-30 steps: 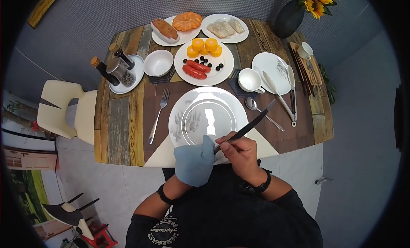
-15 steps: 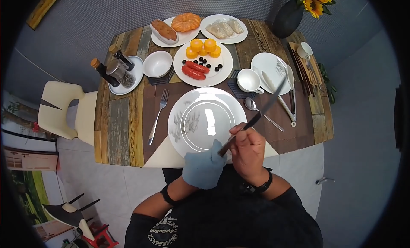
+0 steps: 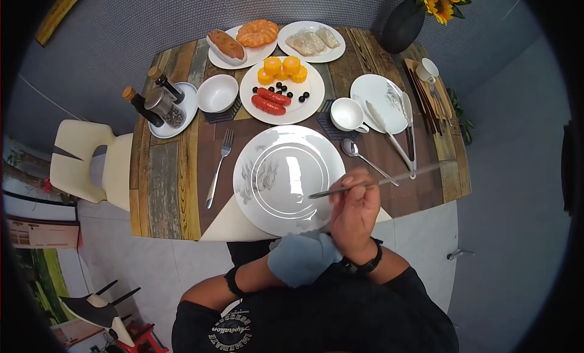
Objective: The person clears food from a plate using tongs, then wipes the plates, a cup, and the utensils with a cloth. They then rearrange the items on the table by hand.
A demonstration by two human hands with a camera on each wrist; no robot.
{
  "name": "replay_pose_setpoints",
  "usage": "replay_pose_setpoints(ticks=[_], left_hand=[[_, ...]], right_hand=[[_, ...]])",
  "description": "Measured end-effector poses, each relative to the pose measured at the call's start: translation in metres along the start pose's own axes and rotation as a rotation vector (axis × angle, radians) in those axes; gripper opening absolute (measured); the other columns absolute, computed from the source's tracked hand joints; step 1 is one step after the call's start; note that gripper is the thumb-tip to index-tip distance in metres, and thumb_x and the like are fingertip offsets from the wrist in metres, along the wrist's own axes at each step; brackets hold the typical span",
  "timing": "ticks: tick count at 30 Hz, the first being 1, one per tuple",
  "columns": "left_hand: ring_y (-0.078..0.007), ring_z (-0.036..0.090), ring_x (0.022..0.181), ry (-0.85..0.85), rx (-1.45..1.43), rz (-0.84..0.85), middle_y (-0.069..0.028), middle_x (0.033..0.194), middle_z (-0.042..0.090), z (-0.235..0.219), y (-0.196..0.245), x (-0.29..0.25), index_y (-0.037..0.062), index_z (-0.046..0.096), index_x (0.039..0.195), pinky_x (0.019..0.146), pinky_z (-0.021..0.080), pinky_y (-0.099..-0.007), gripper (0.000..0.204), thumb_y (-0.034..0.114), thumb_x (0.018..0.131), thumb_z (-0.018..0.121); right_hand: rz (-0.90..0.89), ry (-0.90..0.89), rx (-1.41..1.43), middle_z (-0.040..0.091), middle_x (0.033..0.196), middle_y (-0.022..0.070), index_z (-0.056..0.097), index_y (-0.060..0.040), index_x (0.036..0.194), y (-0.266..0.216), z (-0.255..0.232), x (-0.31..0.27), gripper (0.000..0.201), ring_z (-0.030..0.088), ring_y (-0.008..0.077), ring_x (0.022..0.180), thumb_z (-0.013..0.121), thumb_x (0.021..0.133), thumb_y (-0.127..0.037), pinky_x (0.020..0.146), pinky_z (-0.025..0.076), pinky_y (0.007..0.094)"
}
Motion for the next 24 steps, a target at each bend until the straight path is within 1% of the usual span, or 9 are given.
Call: replay_pose_setpoints(ticks=[1,3,4,7,10,14,18,20,24], left_hand=[[-0.0237,0.064,0.063,0.0,-0.005,0.007,-0.0045,0.081,0.065,0.002,-0.003,0.0,0.0088,0.065,0.092,0.054,0.048,-0.0334,0.012,0.017,0.083,0.066],[-0.0178,0.07,0.069,0.355,-0.968,-0.183,-0.0039,0.089,0.071,-0.005,-0.022,-0.005,0.0066,0.064,0.098,0.061,0.053,-0.0273,0.015,0.008,0.083,0.065],[-0.0165,0.066,0.062,0.383,-0.628,-0.212,0.0019,0.081,0.066,-0.019,-0.028,-0.009,-0.0035,0.059,0.113,0.051,0.05,-0.0313,0.035,0.011,0.084,0.072],[-0.0152,0.067,0.063,0.426,-0.271,-0.294,0.0039,0.081,0.067,-0.019,-0.038,-0.027,-0.0038,0.057,0.112,0.05,0.049,-0.032,0.035,0.011,0.084,0.072],[-0.0166,0.069,0.063,0.399,-0.318,-0.466,0.0043,0.078,0.068,-0.016,-0.043,-0.041,-0.0008,0.056,0.106,0.049,0.048,-0.032,0.04,0.014,0.077,0.079],[-0.0176,0.071,0.065,0.199,-0.261,-0.555,0.0057,0.078,0.07,-0.011,-0.05,-0.058,0.0002,0.054,0.105,0.052,0.049,-0.0302,0.051,0.014,0.067,0.085],[-0.0198,0.07,0.066,0.292,-0.374,-0.665,0.0031,0.082,0.069,-0.005,-0.053,-0.064,0.0,0.053,0.102,0.057,0.053,-0.0321,0.051,0.007,0.058,0.077],[-0.0199,0.069,0.064,0.28,-0.326,-0.74,0.0031,0.079,0.068,-0.014,-0.053,-0.06,-0.0003,0.054,0.1,0.056,0.052,-0.0325,0.049,0.006,0.056,0.076],[-0.0207,0.068,0.063,0.286,-0.263,-0.718,0.0029,0.078,0.066,-0.014,-0.053,-0.057,0.0017,0.056,0.098,0.055,0.052,-0.0323,0.047,0.007,0.056,0.075]], right_hand=[[0.0,0.005,-0.007,0.051,0.098,0.0068,0.052,-0.0056,0.107,0.002,-0.007,0.008,0.024,0.05,0.0123,0.074,0.047,0.11,-0.029,0.067,0.044,0.0268],[-0.07,-0.062,-0.183,0.05,0.1,0.0068,0.051,-0.006,0.105,0.001,-0.024,0.024,0.024,0.053,0.0133,0.083,0.046,0.11,-0.028,0.073,0.046,0.0283],[0.028,-0.032,-0.238,0.051,0.097,0.0055,0.05,-0.0053,0.1,0.002,-0.037,0.027,0.029,0.054,0.0137,0.081,0.047,0.11,-0.032,0.074,0.047,0.0268],[0.323,-0.058,-0.318,0.053,0.085,0.001,0.057,-0.0021,0.101,0.0,-0.078,0.029,0.03,0.051,0.0112,0.071,0.052,0.109,-0.031,0.069,0.047,0.0247],[0.404,-0.075,-0.611,0.055,0.074,-0.0022,0.065,0.0033,0.109,0.004,-0.121,0.019,0.029,0.05,0.0092,0.063,0.06,0.105,-0.025,0.063,0.046,0.0236],[0.434,-0.095,-1.013,0.066,0.077,0.0035,0.071,0.0062,0.11,0.001,-0.159,-0.002,0.024,0.057,0.0107,0.065,0.069,0.095,-0.013,0.06,0.046,0.0271],[0.303,-0.149,-1.127,0.068,0.076,0.0105,0.073,0.004,0.105,-0.004,-0.169,-0.013,0.02,0.061,0.0179,0.064,0.072,0.09,-0.01,0.061,0.047,0.0317],[0.346,-0.189,-1.195,0.068,0.083,0.0164,0.075,0.0014,0.099,-0.007,-0.166,-0.012,0.016,0.065,0.0338,0.071,0.073,0.087,-0.009,0.066,0.051,0.0404],[0.241,-0.248,-1.239,0.066,0.083,0.0146,0.075,0.0006,0.098,0.007,-0.162,-0.006,0.015,0.064,0.0338,0.072,0.073,0.086,-0.009,0.067,0.051,0.0411]])
Point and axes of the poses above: each hand's wrist, its own x-axis towards the middle knuckle, its own z-axis out of the palm, y = z × x, the point moved 3 cm from there along x, towards the middle knuckle
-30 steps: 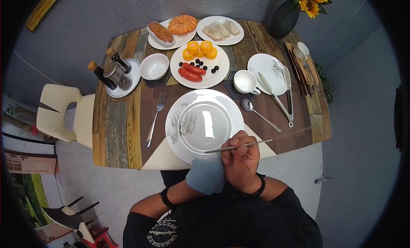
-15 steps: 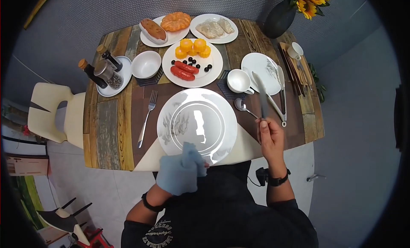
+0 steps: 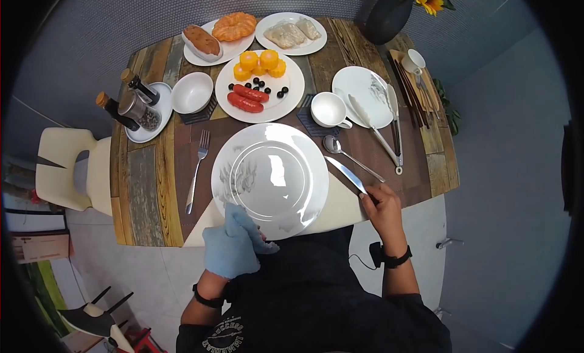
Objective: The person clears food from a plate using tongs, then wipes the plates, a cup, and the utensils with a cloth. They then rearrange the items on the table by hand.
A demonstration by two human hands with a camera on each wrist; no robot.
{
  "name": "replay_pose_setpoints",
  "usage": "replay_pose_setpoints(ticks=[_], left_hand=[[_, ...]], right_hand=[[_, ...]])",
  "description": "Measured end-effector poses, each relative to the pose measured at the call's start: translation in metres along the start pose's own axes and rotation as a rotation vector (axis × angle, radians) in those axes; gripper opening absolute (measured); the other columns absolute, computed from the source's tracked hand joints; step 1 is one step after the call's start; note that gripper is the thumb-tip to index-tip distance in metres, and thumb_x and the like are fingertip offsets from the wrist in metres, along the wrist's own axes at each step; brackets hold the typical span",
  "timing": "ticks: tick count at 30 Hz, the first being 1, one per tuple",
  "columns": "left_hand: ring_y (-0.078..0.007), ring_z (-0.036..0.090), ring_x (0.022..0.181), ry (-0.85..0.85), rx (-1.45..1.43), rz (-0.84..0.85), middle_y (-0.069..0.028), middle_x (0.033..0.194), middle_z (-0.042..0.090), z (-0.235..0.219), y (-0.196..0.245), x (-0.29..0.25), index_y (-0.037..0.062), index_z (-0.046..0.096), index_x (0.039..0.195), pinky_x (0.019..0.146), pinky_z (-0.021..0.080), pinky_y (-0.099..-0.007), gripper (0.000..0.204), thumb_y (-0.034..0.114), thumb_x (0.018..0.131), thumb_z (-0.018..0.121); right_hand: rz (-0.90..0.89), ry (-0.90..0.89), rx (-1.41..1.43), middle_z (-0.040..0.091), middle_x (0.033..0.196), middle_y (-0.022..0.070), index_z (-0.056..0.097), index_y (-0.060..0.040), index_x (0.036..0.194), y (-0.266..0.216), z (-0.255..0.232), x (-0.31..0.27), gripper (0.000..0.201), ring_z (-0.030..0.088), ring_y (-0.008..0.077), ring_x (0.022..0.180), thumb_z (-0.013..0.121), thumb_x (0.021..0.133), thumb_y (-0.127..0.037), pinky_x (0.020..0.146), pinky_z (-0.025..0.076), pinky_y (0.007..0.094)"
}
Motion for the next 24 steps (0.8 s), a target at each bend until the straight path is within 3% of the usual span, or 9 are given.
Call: replay_pose_setpoints(ticks=[6,8,15,18,20,24], left_hand=[[-0.0223,0.068,0.064,-0.046,0.112,-0.022,0.0024,0.079,0.066,0.001,0.003,-0.001,0.0065,0.058,0.095,0.055,0.05,-0.0334,0.042,0.01,0.057,0.075],[-0.0167,0.068,0.064,0.006,0.12,-0.008,0.0101,0.082,0.064,0.001,0.003,-0.002,0.0094,0.06,0.089,0.051,0.044,-0.0343,0.037,0.015,0.061,0.084],[-0.019,0.068,0.065,0.041,0.136,-0.009,0.0065,0.083,0.062,-0.001,-0.001,-0.004,0.0092,0.06,0.089,0.051,0.045,-0.0345,0.038,0.015,0.059,0.082],[-0.0199,0.068,0.065,0.047,0.125,-0.026,0.005,0.082,0.061,-0.001,-0.007,-0.007,0.008,0.056,0.099,0.053,0.047,-0.0342,0.05,0.015,0.057,0.082],[-0.0219,0.068,0.066,0.017,0.027,-0.102,0.0032,0.082,0.062,-0.002,-0.015,-0.012,0.005,0.048,0.111,0.055,0.05,-0.0337,0.065,0.014,0.055,0.081],[-0.0275,0.07,0.068,0.079,-0.101,-0.289,-0.0029,0.08,0.066,-0.034,-0.004,-0.014,0.0028,0.048,0.109,0.061,0.055,-0.034,0.059,0.008,0.058,0.076]], right_hand=[[-0.15,0.066,-0.027,0.064,0.084,0.0131,0.076,-0.0007,0.097,0.0,0.019,0.023,0.017,0.063,0.033,0.083,0.075,0.083,-0.01,0.074,0.051,0.0429],[-0.15,0.077,-0.054,0.061,0.085,0.0122,0.077,-0.0015,0.1,0.001,0.02,0.027,0.019,0.061,0.032,0.086,0.076,0.082,-0.01,0.077,0.05,0.0425],[-0.164,0.115,-0.011,0.061,0.087,0.0121,0.077,-0.0016,0.104,0.009,0.028,0.023,0.022,0.06,0.0304,0.086,0.076,0.084,-0.008,0.077,0.049,0.0406],[-0.145,0.132,0.016,0.062,0.088,0.0119,0.077,-0.0019,0.104,0.009,0.03,0.023,0.022,0.061,0.0305,0.086,0.076,0.084,-0.009,0.077,0.049,0.0399],[-0.16,0.148,0.002,0.062,0.09,0.0124,0.076,-0.0006,0.105,0.007,0.029,0.023,0.022,0.061,0.0301,0.087,0.075,0.085,-0.007,0.078,0.05,0.0386],[-0.172,0.271,0.089,0.062,0.092,0.0134,0.074,0.0022,0.104,-0.01,0.021,0.019,0.019,0.061,0.0292,0.087,0.073,0.086,-0.004,0.078,0.05,0.037]])
Point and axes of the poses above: each hand's wrist, its own x-axis towards the middle knuckle, its own z-axis out of the palm, y = z × x, the point moved 3 cm from there along x, towards the middle knuckle
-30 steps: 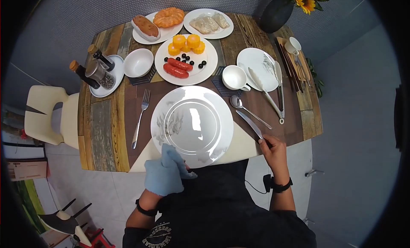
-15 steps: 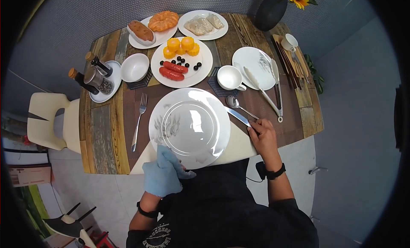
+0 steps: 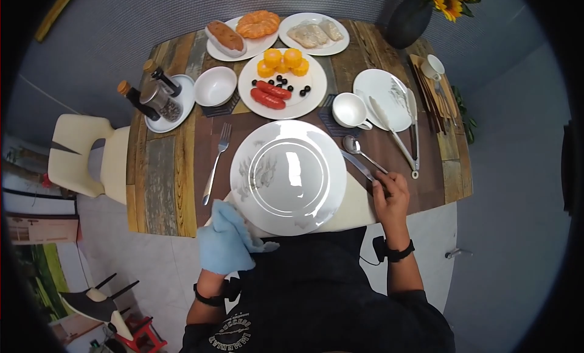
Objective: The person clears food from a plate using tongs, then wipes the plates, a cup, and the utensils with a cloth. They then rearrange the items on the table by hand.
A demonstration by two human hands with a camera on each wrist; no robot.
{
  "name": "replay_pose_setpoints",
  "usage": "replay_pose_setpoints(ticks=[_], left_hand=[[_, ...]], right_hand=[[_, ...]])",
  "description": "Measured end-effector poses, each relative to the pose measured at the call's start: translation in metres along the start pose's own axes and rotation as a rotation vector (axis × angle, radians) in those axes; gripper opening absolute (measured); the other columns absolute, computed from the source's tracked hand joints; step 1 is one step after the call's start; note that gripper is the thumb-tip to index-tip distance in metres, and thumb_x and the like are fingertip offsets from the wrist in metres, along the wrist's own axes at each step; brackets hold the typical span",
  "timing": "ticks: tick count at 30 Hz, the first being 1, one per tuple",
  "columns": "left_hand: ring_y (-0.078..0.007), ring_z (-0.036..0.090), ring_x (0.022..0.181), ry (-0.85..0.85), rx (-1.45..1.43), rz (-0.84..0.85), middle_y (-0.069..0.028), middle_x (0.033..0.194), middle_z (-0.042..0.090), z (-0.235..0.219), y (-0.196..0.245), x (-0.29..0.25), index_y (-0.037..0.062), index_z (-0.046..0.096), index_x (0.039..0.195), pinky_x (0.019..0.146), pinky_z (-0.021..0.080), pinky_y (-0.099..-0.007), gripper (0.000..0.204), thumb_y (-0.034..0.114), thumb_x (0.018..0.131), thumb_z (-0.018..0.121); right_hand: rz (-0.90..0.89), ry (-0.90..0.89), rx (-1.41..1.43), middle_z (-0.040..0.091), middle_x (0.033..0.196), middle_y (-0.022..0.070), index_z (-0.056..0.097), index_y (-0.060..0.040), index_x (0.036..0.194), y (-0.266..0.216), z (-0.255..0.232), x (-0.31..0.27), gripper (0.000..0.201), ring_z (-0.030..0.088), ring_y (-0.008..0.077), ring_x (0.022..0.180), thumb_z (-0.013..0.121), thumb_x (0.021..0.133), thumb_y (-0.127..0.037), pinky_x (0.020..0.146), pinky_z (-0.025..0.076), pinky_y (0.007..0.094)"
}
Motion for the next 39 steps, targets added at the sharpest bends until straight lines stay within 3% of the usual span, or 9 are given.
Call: replay_pose_setpoints(ticks=[3,5,8,11,17,20,22,25,39], left_hand=[[-0.032,0.069,0.069,0.146,0.269,-0.073,-0.006,0.081,0.065,-0.02,-0.031,0.004,0.0015,0.043,0.113,0.06,0.054,-0.0395,0.068,0.013,0.056,0.079],[-0.035,0.07,0.072,0.402,0.69,-0.234,-0.0097,0.081,0.066,-0.039,-0.052,0.006,0.0011,0.043,0.118,0.065,0.056,-0.0417,0.072,0.013,0.056,0.078],[-0.0356,0.07,0.076,0.527,0.809,-0.495,-0.0095,0.086,0.068,-0.078,-0.061,0.009,0.0018,0.042,0.128,0.069,0.056,-0.0411,0.081,0.014,0.057,0.078],[-0.0352,0.07,0.086,0.817,0.637,-0.402,-0.0076,0.096,0.068,-0.104,-0.046,0.006,0.0037,0.048,0.13,0.073,0.056,-0.0408,0.075,0.011,0.061,0.077],[-0.0317,0.067,0.097,0.583,0.808,0.031,-0.0086,0.11,0.066,-0.055,-0.071,0.037,0.0081,0.063,0.114,0.084,0.054,-0.0373,0.034,-0.001,0.081,0.061],[-0.0327,0.066,0.099,0.473,0.655,0.183,-0.0125,0.107,0.067,-0.032,-0.061,0.064,0.0091,0.065,0.117,0.088,0.053,-0.0362,0.032,0.003,0.086,0.059],[-0.0378,0.069,0.083,0.365,0.454,0.355,-0.0171,0.089,0.07,-0.02,-0.075,0.077,0.0122,0.071,0.105,0.077,0.055,-0.0412,0.024,0.015,0.088,0.056],[-0.0338,0.066,0.102,0.267,0.18,0.219,-0.0164,0.106,0.071,0.008,-0.154,0.078,0.005,0.068,0.118,0.089,0.053,-0.0386,0.03,0.01,0.089,0.066],[-0.0355,0.067,0.101,0.242,0.475,0.237,-0.0154,0.108,0.072,0.003,-0.135,0.068,0.0049,0.071,0.111,0.091,0.052,-0.0435,0.028,0.017,0.086,0.07]], right_hand=[[0.068,0.01,0.109,0.061,0.091,0.0125,0.074,0.0019,0.103,-0.007,0.003,-0.008,0.017,0.061,0.0268,0.086,0.07,0.086,-0.001,0.078,0.05,0.0351],[0.033,-0.003,0.131,0.06,0.089,0.0112,0.074,0.0015,0.102,-0.018,0.007,-0.011,0.017,0.061,0.0242,0.082,0.068,0.087,0.002,0.075,0.05,0.0333],[-0.059,-0.027,0.184,0.059,0.091,0.0097,0.072,0.004,0.105,-0.028,0.013,-0.016,0.017,0.057,0.0154,0.076,0.064,0.09,0.005,0.067,0.046,0.0262],[-0.049,-0.001,0.221,0.059,0.091,0.0095,0.071,0.0038,0.106,-0.026,0.018,-0.024,0.018,0.057,0.0151,0.076,0.062,0.09,0.006,0.067,0.046,0.0257],[0.047,-0.023,0.24,0.059,0.089,0.011,0.071,0.0031,0.105,-0.022,0.021,-0.04,0.02,0.06,0.0189,0.075,0.063,0.087,0.009,0.068,0.049,0.0284],[0.054,-0.027,0.246,0.059,0.089,0.0113,0.071,0.0029,0.104,-0.02,0.024,-0.042,0.02,0.06,0.019,0.075,0.063,0.086,0.009,0.068,0.048,0.0286],[0.047,-0.024,0.243,0.059,0.088,0.0112,0.071,0.0028,0.104,-0.02,0.025,-0.042,0.02,0.059,0.019,0.075,0.063,0.086,0.009,0.067,0.048,0.0287],[0.024,-0.019,0.253,0.059,0.088,0.0113,0.071,0.0027,0.103,-0.018,0.028,-0.042,0.02,0.059,0.0193,0.074,0.064,0.085,0.008,0.066,0.048,0.029],[-0.004,0.016,0.245,0.06,0.085,0.011,0.072,0.0027,0.098,-0.021,0.028,-0.039,0.015,0.059,0.0198,0.07,0.067,0.085,0.006,0.062,0.047,0.0301]])
Point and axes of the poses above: each hand's wrist, its own x-axis towards the middle knuckle, its own z-axis out of the palm, y = z × x, the point moved 3 cm from there along x, towards the middle knuckle
